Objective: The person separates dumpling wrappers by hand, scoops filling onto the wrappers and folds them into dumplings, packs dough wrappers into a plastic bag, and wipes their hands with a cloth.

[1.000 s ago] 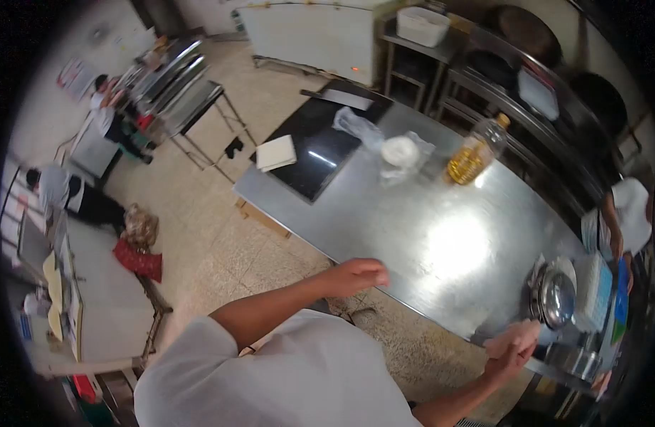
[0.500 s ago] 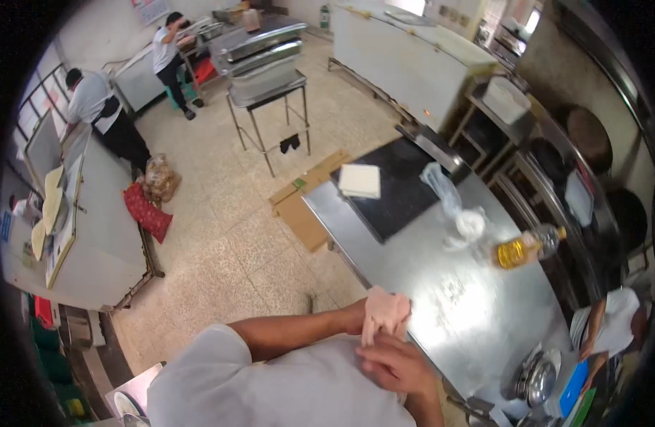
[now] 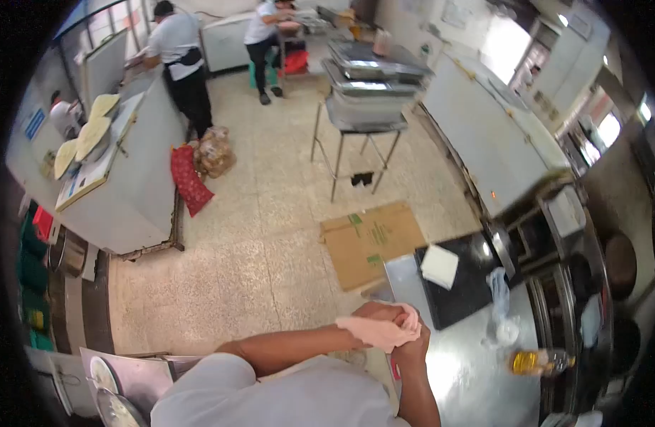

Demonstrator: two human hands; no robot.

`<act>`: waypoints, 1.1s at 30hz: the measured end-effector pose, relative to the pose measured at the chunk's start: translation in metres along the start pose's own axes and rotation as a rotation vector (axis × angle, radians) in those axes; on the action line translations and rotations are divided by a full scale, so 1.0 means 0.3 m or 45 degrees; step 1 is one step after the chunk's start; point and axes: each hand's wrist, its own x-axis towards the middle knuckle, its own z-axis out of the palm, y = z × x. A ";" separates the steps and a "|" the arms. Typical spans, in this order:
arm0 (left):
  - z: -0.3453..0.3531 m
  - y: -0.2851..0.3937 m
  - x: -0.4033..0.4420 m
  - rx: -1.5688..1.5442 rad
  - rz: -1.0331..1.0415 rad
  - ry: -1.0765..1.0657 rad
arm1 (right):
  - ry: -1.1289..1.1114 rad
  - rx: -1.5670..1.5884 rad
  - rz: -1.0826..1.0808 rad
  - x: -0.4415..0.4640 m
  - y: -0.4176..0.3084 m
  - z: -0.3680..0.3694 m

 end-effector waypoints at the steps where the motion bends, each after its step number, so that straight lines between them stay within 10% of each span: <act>1: -0.021 -0.029 0.003 0.023 0.011 0.048 | 0.050 -0.125 -0.161 0.026 0.036 0.022; 4: -0.104 0.064 -0.032 0.611 0.583 0.604 | 0.220 0.002 -0.281 0.107 -0.025 0.019; 6: -0.097 0.014 -0.095 -0.095 0.268 0.699 | 0.426 1.020 0.061 0.134 -0.097 0.016; 8: -0.130 -0.075 -0.122 -1.744 -0.122 -0.085 | 0.080 0.690 0.096 0.137 -0.035 0.031; 9: -0.083 -0.085 -0.122 -1.727 -0.132 -0.146 | -0.134 0.880 0.192 0.110 0.075 0.109; 11: 0.001 -0.100 -0.149 0.434 0.386 0.516 | -0.337 1.066 0.270 0.093 0.147 0.168; 12: -0.008 -0.148 -0.129 0.444 0.420 0.507 | -0.361 1.018 0.146 0.112 0.139 0.157; 14: -0.031 -0.233 -0.090 -0.156 -0.694 -0.116 | -0.437 0.920 -0.061 0.103 0.111 0.130; 17: 0.056 -0.085 -0.095 -0.654 -0.567 0.647 | -0.508 0.838 -0.265 0.099 0.038 0.118; 23: 0.082 -0.070 -0.082 0.163 0.146 0.871 | -0.259 0.874 0.072 0.073 0.074 0.128; 25: 0.002 0.006 -0.090 0.301 0.217 0.847 | -0.910 2.623 0.272 0.140 0.035 0.059; 26: -0.024 0.063 -0.112 0.326 0.135 0.900 | -0.955 2.624 0.297 0.115 0.009 0.027; 28: -0.054 0.092 -0.120 0.346 0.037 0.977 | -0.107 1.425 0.087 0.052 -0.044 -0.052; 31: -0.010 0.058 -0.071 -0.574 0.407 0.669 | -0.775 0.982 -0.433 0.087 -0.027 -0.117; 33: 0.117 0.091 -0.053 -0.545 0.420 0.511 | -0.567 0.830 -0.532 0.059 -0.081 -0.110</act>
